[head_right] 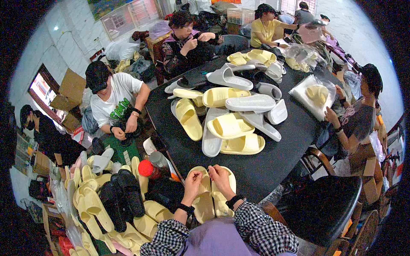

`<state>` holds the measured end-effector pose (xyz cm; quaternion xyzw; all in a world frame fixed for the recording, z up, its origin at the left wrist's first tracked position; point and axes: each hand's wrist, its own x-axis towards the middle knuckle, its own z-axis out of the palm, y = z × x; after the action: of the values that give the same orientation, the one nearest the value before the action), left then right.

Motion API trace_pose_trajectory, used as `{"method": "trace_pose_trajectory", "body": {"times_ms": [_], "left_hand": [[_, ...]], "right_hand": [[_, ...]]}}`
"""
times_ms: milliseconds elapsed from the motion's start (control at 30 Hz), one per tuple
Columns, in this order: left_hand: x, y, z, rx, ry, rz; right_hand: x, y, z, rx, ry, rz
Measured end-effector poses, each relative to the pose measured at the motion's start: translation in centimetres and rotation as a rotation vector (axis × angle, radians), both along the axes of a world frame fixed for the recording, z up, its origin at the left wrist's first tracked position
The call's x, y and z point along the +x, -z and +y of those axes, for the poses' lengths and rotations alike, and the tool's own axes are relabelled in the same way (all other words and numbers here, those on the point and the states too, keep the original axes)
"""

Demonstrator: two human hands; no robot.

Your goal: Inspecting, cleaning, and preparing various styles of slides and slippers for packaging.

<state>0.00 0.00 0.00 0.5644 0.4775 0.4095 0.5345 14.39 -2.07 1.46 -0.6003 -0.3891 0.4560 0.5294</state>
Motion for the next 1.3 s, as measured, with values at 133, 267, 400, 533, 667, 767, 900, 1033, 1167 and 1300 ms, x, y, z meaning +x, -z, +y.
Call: {"method": "trace_pose_trajectory", "body": {"times_ms": [133,267,400,533,667,767,900,1033,1167,1300], "left_hand": [[-0.4,-0.7,0.1,0.023,0.019,0.001],[-0.2,-1.9,-0.2,0.067,0.024,0.034],[0.0,-1.7,-0.3,0.054,-0.003,0.041],[0.1,-1.5,-0.2,0.069,-0.002,0.058],[0.0,-0.8,0.0,0.092,0.032,-0.003],[0.2,-1.3,-0.1,0.057,0.031,0.063],[0.2,-0.9,-0.2,0.046,0.015,-0.007],[0.2,-1.6,-0.3,0.036,0.002,0.021],[0.5,-1.6,-0.3,0.103,-0.003,-0.017],[0.3,-1.1,0.0,0.088,0.016,0.011]], "right_hand": [[-0.7,-0.4,0.2,0.000,-0.045,-0.132],[-0.9,-0.2,0.0,0.085,-0.064,-0.341],[-0.3,-0.2,-0.2,0.051,-0.048,-0.112],[0.4,-0.7,-0.3,-0.017,-0.090,0.088],[0.1,-0.8,-0.1,0.058,-0.168,-0.196],[0.6,0.2,-0.1,0.156,-0.227,-0.351],[1.0,0.7,-0.2,0.118,-0.202,-0.069],[1.2,-1.5,-0.5,-0.054,-0.184,0.215],[1.2,-1.0,-0.5,-0.038,-0.198,0.297],[1.0,-0.4,-0.3,-0.063,-0.209,0.208]]}}
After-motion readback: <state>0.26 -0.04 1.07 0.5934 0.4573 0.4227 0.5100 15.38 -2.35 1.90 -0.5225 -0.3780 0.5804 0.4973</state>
